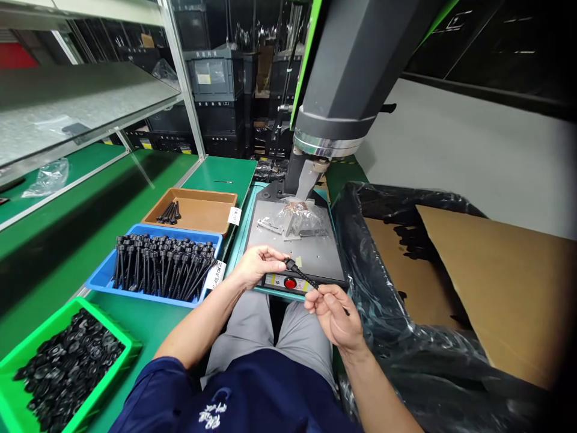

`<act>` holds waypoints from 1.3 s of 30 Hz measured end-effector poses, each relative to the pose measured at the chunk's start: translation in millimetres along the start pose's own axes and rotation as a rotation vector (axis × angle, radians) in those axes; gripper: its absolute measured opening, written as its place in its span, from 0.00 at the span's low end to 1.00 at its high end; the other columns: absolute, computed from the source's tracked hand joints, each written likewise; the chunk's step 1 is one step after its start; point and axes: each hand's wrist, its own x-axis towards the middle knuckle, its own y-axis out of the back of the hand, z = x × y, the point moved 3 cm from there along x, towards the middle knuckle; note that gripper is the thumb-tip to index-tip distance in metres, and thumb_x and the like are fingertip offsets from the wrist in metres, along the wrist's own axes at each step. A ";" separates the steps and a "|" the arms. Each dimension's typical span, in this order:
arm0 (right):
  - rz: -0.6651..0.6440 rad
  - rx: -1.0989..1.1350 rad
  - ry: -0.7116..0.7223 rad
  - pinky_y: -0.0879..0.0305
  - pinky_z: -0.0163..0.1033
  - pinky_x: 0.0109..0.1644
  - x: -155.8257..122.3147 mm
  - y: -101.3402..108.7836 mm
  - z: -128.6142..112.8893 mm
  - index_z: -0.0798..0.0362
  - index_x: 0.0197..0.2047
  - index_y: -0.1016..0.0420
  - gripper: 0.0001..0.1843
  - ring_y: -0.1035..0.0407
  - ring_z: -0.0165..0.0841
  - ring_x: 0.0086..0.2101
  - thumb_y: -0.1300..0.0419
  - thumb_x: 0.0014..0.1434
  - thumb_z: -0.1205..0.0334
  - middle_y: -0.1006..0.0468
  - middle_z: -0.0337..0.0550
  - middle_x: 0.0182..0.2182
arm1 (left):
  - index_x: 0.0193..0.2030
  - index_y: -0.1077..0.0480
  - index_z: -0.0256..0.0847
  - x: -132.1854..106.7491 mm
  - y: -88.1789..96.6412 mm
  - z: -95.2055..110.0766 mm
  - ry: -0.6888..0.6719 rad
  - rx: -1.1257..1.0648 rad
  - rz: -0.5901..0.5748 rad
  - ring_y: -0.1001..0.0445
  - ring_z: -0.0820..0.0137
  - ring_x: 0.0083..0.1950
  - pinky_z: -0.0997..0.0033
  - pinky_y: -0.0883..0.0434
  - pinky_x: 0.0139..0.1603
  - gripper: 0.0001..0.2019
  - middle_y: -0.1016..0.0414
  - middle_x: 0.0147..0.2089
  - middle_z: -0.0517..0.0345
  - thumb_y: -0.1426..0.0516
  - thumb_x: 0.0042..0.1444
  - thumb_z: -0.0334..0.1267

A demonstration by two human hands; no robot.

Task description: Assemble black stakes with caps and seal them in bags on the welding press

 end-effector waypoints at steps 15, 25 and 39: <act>0.121 0.327 -0.246 0.35 0.31 0.23 3.5 4.3 23.3 0.44 0.36 0.22 0.07 0.34 0.27 0.25 0.31 0.53 0.55 0.26 0.36 0.26 | 0.28 0.25 0.35 2.2 -11.2 5.6 -0.072 0.077 0.015 0.19 0.61 0.42 0.57 0.25 0.50 0.20 0.17 0.39 0.50 0.25 0.29 0.39; 0.160 0.344 -0.189 0.36 0.31 0.26 2.6 6.2 25.9 0.44 0.35 0.22 0.09 0.33 0.28 0.26 0.29 0.51 0.54 0.24 0.36 0.26 | 0.31 0.24 0.37 4.1 -18.3 -0.3 -0.108 0.130 -0.020 0.21 0.63 0.43 0.58 0.27 0.51 0.18 0.18 0.40 0.51 0.26 0.34 0.41; -0.082 0.021 -0.147 0.32 0.51 0.49 20.5 39.2 20.9 0.43 0.56 0.26 0.32 0.31 0.45 0.51 0.34 0.52 0.36 0.27 0.52 0.55 | 0.43 0.23 0.36 14.5 -12.7 -19.3 -0.219 0.348 0.046 0.24 0.67 0.37 0.64 0.27 0.42 0.17 0.19 0.41 0.49 0.34 0.50 0.46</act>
